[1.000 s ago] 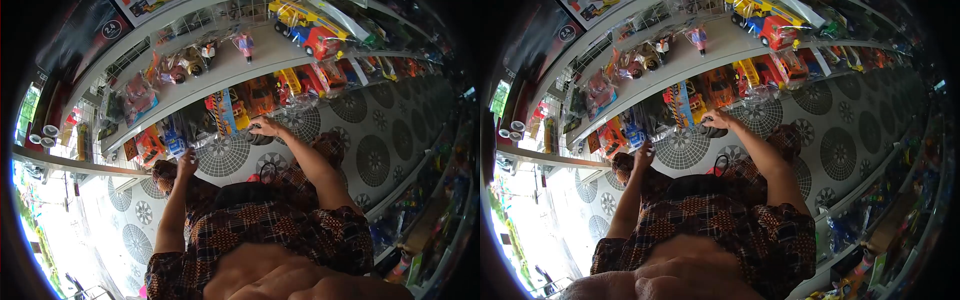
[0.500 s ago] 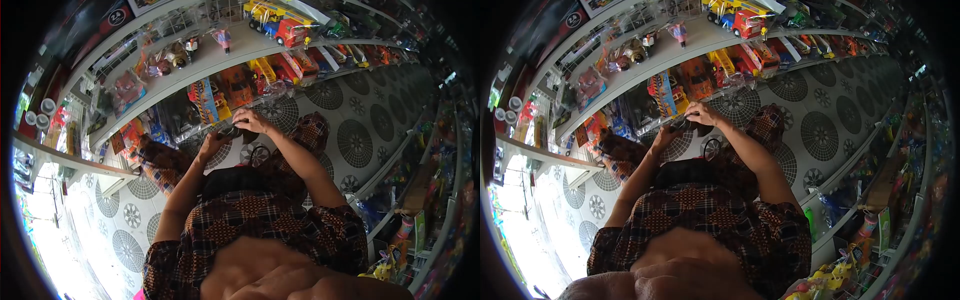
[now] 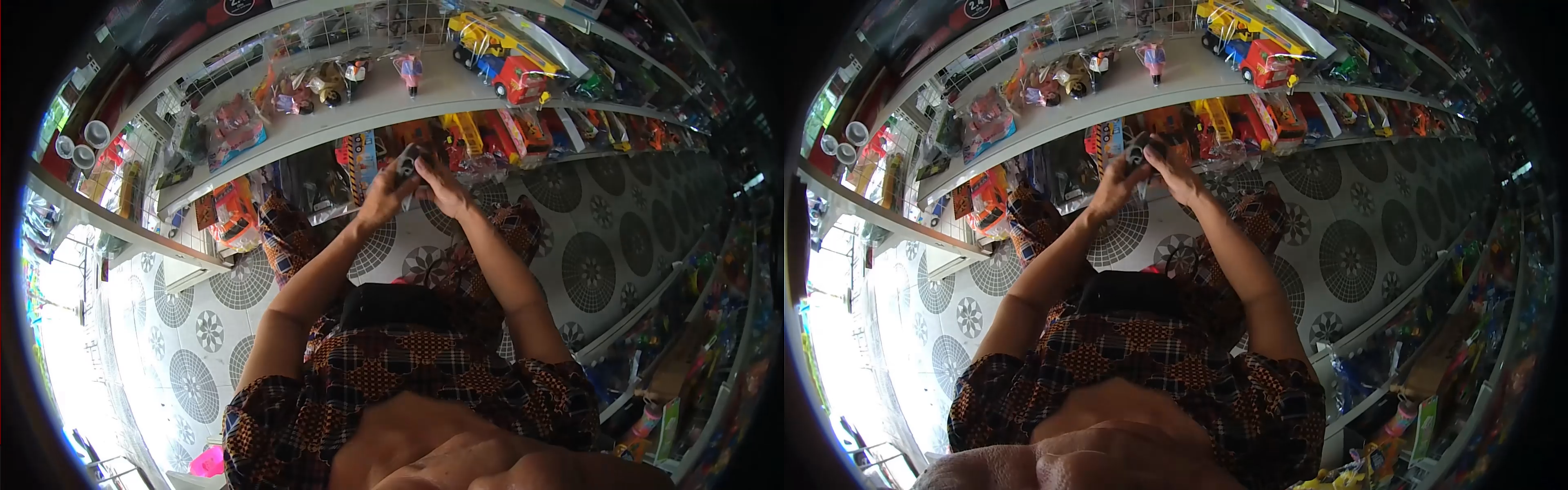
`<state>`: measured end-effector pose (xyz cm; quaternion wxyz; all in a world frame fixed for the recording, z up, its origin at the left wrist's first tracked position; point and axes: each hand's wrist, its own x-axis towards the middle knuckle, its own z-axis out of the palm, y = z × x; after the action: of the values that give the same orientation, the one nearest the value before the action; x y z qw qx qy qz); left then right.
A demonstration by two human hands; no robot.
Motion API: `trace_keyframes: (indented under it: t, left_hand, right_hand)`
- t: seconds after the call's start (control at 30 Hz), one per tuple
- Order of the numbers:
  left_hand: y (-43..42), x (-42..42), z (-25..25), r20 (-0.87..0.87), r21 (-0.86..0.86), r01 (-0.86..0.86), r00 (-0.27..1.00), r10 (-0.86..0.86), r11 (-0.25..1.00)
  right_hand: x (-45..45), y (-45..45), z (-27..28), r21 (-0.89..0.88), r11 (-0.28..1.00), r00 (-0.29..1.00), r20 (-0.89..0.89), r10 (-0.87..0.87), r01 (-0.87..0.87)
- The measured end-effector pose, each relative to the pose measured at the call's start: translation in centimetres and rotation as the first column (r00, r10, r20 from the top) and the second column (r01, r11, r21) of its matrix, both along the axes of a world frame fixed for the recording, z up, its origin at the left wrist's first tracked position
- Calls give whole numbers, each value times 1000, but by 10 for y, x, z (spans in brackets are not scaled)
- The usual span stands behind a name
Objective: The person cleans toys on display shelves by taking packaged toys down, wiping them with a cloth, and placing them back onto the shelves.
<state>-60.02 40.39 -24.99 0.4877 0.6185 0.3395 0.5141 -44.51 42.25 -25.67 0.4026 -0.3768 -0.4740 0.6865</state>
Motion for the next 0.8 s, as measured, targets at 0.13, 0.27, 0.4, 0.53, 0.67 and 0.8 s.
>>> trace_keyframes:
  t: [0.13,0.27,0.4,0.53,0.67,0.8]
  left_hand:
    - [28,23,18,-251,140,49,968,-13,989]
    - [74,33,35,-224,378,-17,968,110,925]
    - [173,30,-5,-181,403,-320,890,417,857]
    - [244,44,-26,-225,380,-492,773,594,784]
    - [272,74,-19,-187,345,-549,755,629,762]
    - [291,85,-31,-133,278,-733,611,780,621]
  right_hand:
    - [13,58,20,158,965,920,-365,-141,211]
    - [40,107,18,109,958,825,-540,-166,264]
    - [54,129,-2,-3,938,788,-542,-293,347]
    - [58,118,20,100,898,813,-477,-334,427]
    - [73,118,26,93,857,781,-471,-410,506]
    - [81,132,16,-1,887,696,-620,-363,462]
